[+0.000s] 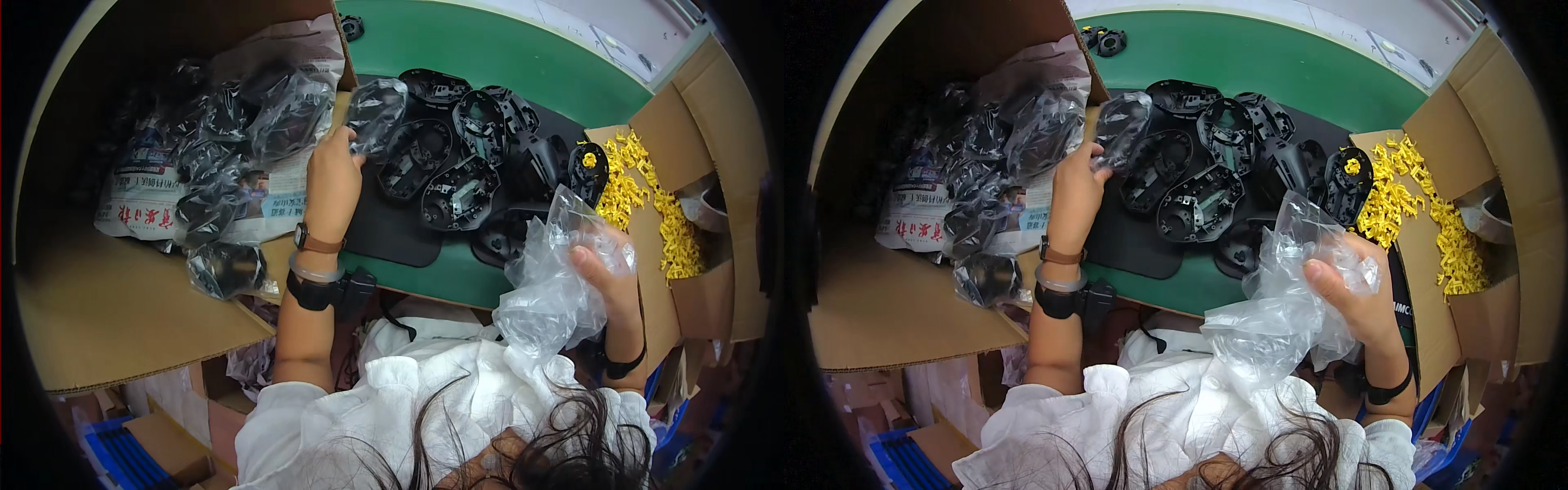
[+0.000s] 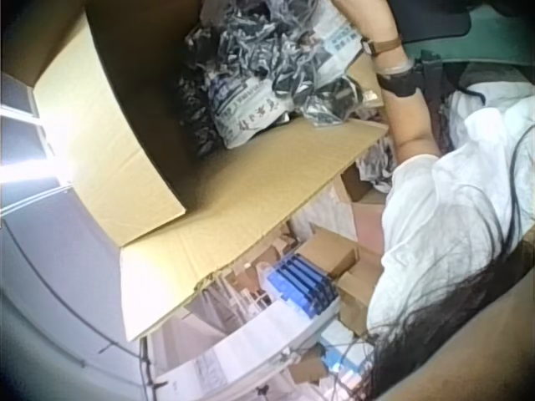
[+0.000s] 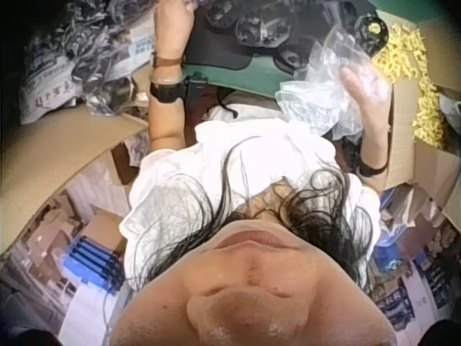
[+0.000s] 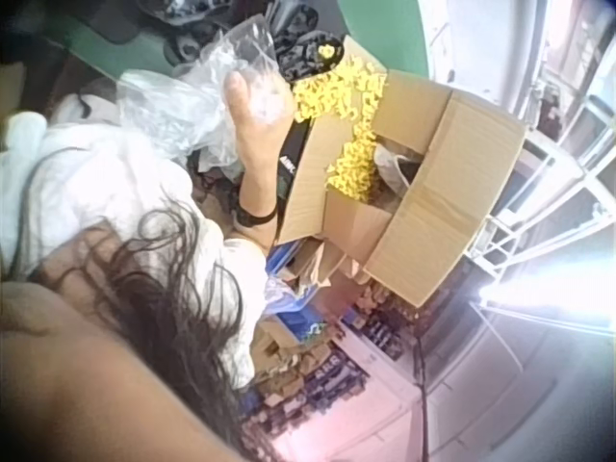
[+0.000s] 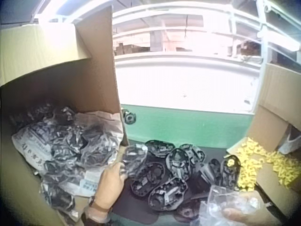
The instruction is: Attaching small yellow plastic components to black computer mouse housings at an assembly line.
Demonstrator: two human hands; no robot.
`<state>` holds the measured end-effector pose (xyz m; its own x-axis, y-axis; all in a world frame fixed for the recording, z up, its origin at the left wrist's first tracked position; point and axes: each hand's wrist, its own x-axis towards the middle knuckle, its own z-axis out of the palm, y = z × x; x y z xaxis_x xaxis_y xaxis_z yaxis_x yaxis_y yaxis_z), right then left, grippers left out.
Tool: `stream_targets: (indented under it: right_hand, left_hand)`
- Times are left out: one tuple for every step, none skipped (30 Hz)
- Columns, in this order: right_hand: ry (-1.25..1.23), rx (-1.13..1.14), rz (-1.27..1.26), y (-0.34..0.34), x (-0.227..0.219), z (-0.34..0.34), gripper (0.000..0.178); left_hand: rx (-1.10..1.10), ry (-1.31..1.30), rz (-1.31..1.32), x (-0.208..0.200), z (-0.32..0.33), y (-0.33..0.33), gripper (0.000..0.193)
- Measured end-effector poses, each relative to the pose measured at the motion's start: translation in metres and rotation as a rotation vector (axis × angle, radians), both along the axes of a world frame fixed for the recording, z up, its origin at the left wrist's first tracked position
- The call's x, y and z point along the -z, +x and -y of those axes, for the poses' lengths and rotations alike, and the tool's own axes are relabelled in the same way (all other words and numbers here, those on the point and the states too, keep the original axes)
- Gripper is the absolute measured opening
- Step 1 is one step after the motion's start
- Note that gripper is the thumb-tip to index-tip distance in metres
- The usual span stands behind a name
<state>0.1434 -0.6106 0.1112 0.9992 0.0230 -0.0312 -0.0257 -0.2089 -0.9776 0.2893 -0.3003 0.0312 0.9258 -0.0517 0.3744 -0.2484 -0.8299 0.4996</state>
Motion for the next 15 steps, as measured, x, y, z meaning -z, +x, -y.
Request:
stream_targets:
  right_hand:
    - [-0.001, 0.001, 0.000, -0.002, -0.001, -0.002, 0.022]
    - [-0.016, 0.016, -0.006, -0.002, -0.002, -0.003, 0.022]
    - [-0.031, 0.030, -0.011, -0.002, -0.002, -0.004, 0.022]
    - [-0.032, 0.028, -0.009, -0.002, -0.001, -0.003, 0.022]
    - [-0.072, 0.017, 0.007, 0.001, 0.002, 0.000, 0.022]
    - [-0.111, -0.007, 0.017, -0.004, 0.001, 0.000, 0.023]
    - [-0.110, -0.009, 0.013, -0.006, 0.001, -0.002, 0.023]
    - [-0.064, -0.013, 0.058, 0.002, 0.002, -0.006, 0.026]
    - [-0.016, -0.017, 0.103, 0.008, 0.002, -0.012, 0.030]
    - [0.013, -0.063, 0.085, 0.012, -0.004, -0.022, 0.048]
    - [0.011, -0.056, 0.088, 0.019, -0.009, -0.025, 0.048]
    - [-0.019, -0.130, 0.069, 0.028, -0.013, -0.029, 0.057]
    - [-0.050, -0.206, 0.050, 0.038, -0.016, -0.034, 0.067]
    - [-0.089, -0.260, 0.100, 0.054, -0.015, -0.041, 0.074]
    - [-0.128, -0.310, 0.152, 0.071, -0.011, -0.048, 0.081]
  left_hand:
    - [0.001, -0.001, 0.000, 0.001, -0.001, 0.001, 0.033]
    - [0.001, -0.068, 0.034, 0.003, -0.001, 0.003, 0.031]
    - [-0.001, -0.135, 0.068, 0.001, -0.001, 0.003, 0.029]
    - [-0.003, -0.137, 0.070, -0.002, 0.001, 0.000, 0.029]
    - [-0.020, -0.185, 0.093, -0.017, 0.012, -0.003, 0.026]
    - [-0.048, -0.232, 0.112, -0.030, 0.019, -0.014, 0.023]
    - [-0.051, -0.232, 0.108, -0.036, 0.022, -0.015, 0.023]
    - [-0.027, -0.237, 0.124, -0.043, 0.024, -0.007, 0.022]
    - [-0.002, -0.241, 0.142, -0.048, 0.026, -0.004, 0.020]
    - [0.011, -0.324, 0.194, -0.050, 0.029, -0.007, 0.019]
    - [0.018, -0.326, 0.196, -0.055, 0.038, -0.006, 0.019]
    - [0.095, -0.381, 0.236, -0.060, 0.044, -0.011, 0.019]
    - [0.172, -0.436, 0.275, -0.064, 0.049, -0.016, 0.019]
    - [0.239, -0.467, 0.211, -0.067, 0.056, -0.024, 0.019]
    - [0.315, -0.472, 0.138, -0.066, 0.061, -0.032, 0.020]
